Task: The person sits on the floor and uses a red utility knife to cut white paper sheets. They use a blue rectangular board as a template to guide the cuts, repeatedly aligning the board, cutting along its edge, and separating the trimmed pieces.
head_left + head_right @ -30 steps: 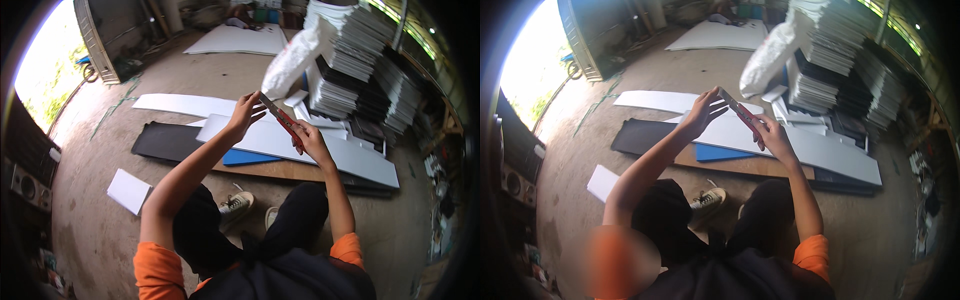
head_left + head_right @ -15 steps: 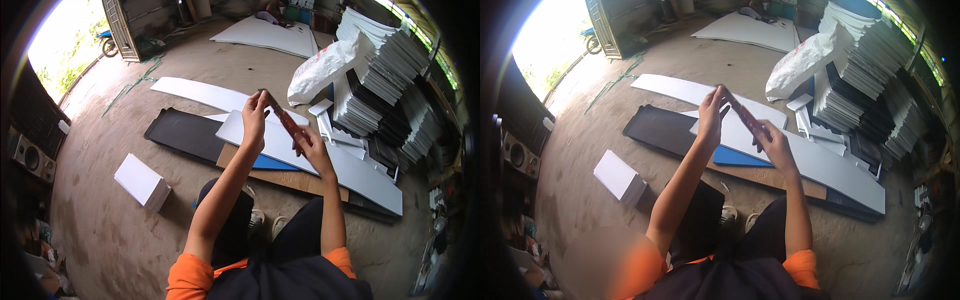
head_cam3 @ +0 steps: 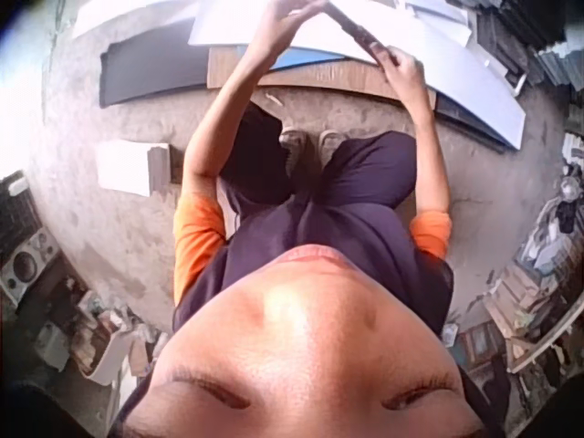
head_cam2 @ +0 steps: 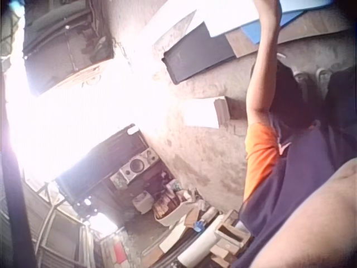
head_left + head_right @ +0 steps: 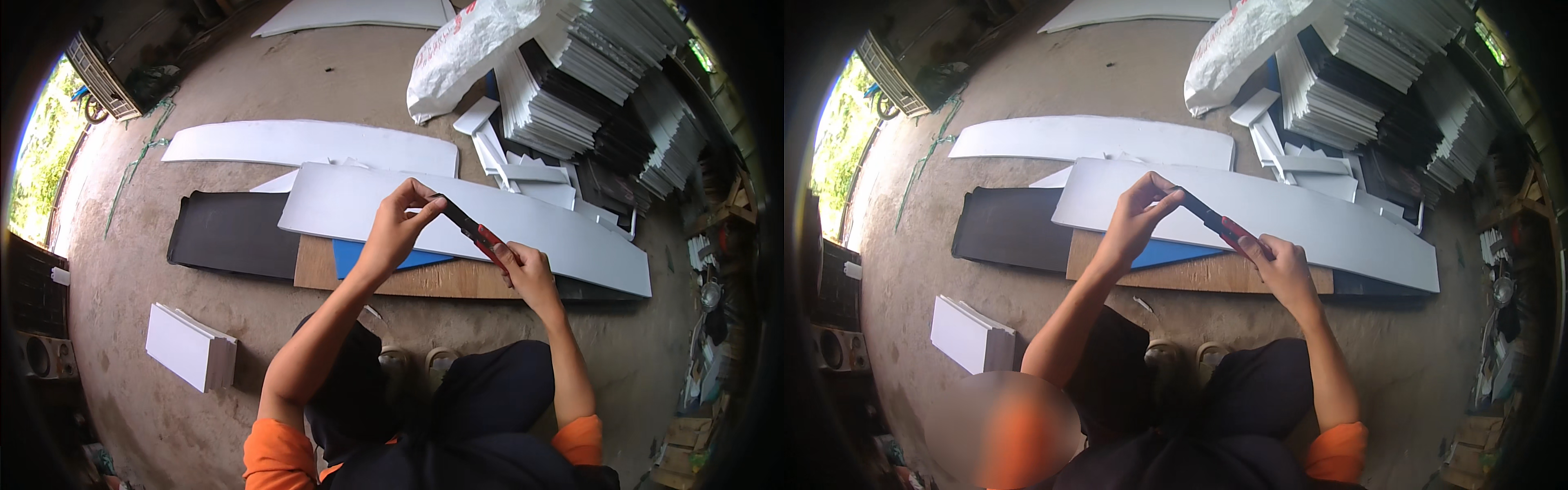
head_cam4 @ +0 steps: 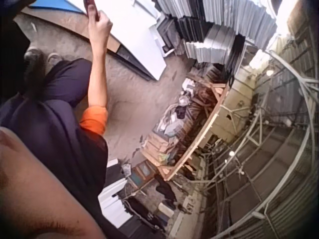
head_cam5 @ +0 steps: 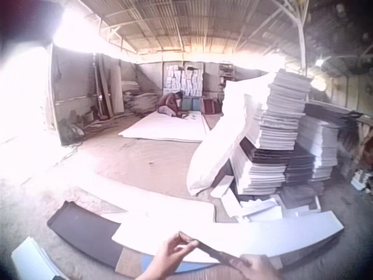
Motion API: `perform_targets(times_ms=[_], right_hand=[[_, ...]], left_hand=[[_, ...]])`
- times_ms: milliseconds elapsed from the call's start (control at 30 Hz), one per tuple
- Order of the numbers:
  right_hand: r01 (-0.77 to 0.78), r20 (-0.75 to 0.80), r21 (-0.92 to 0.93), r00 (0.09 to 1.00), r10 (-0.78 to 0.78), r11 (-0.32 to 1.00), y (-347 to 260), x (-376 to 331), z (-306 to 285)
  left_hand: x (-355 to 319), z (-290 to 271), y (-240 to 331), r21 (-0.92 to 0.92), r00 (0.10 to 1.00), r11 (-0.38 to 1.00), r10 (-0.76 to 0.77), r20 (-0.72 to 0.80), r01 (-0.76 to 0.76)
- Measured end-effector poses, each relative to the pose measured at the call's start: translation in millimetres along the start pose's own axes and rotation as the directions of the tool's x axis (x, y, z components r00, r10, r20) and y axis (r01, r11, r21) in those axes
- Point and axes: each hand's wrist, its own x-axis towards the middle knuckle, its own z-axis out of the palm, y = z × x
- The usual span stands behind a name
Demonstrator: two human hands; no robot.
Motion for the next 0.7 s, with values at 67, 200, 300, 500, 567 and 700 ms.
perform_targets(times_ms=[67, 200, 300, 500, 567, 700], right_hand=[[0.030, -0.007, -0.124, 0.999, -0.031, 0.992, -3.2, 2.8, 5.4], [0.066, -0.009, -0.131, 0.998, -0.067, 0.989, -12.5, 5.3, 14.5], [0.095, -0.003, -0.124, 0.995, -0.097, 0.988, -17.2, 4.2, 18.5], [0.035, 0.036, -0.137, 0.999, -0.030, 0.990, -19.7, 2.0, 15.0], [0.014, 0.059, -0.162, 0.998, -0.004, 0.987, -20.1, 0.4, 13.1], [0.023, 0.073, -0.234, 0.997, -0.006, 0.972, -30.1, -4.3, 9.0]], left_hand=[[-2.5, -10.1, -1.8, 0.075, 0.999, 0.996, -0.042, -0.007, 0.042], [-6.4, -22.1, -3.7, 0.131, 0.994, 0.987, -0.091, -0.056, 0.098], [-7.0, -32.7, -7.8, 0.108, 0.986, 0.980, -0.162, -0.035, 0.165], [-7.4, -37.4, -3.5, 0.190, 0.974, 0.960, -0.220, 0.055, 0.206], [-8.7, -35.2, -2.5, 0.161, 0.976, 0.966, -0.213, 0.054, 0.202], [-13.3, -34.8, -4.9, 0.260, 0.979, 0.950, -0.193, 0.065, 0.170]])
